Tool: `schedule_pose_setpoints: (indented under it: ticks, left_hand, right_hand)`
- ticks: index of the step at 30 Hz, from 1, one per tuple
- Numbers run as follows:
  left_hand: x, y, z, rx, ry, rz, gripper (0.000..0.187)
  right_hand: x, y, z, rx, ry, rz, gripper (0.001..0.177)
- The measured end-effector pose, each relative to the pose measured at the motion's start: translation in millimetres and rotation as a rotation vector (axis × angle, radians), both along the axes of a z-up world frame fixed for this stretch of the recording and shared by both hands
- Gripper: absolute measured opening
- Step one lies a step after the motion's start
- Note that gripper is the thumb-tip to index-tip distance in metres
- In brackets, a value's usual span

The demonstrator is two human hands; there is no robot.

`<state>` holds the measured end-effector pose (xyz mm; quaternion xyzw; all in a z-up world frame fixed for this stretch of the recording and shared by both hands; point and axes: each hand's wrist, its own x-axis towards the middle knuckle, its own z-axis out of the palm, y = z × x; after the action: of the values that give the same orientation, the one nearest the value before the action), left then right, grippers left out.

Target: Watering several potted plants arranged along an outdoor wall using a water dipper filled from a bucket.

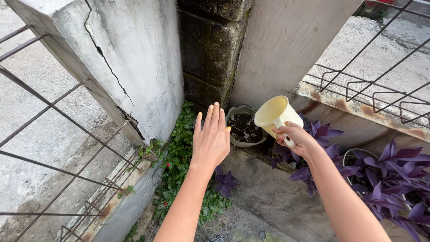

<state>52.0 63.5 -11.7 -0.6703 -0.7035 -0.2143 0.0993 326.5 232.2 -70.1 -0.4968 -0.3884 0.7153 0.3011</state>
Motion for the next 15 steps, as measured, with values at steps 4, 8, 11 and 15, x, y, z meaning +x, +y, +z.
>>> schedule_pose_setpoints:
  ticks: [4,8,11,15]
  left_hand:
    - [-0.3,2.0,2.1,-0.015,0.022,0.010,0.061]
    - [-2.6,3.0,1.1,-0.017,-0.009,0.007,0.060]
    - [-4.9,2.8,0.9,-0.026,-0.007,0.013,0.060]
    - [-8.5,4.3,-2.9,-0.019,0.005,0.022,0.061]
  right_hand:
    - [-8.8,5.9,-4.1,-0.009,-0.028,-0.024,0.023]
    - [-17.0,15.9,-16.0,-0.010,-0.038,-0.009,0.026]
    - [-24.7,20.7,-21.2,-0.009,-0.060,-0.014,0.028]
    - [-36.2,27.6,-26.6,0.005,-0.087,-0.025,0.030]
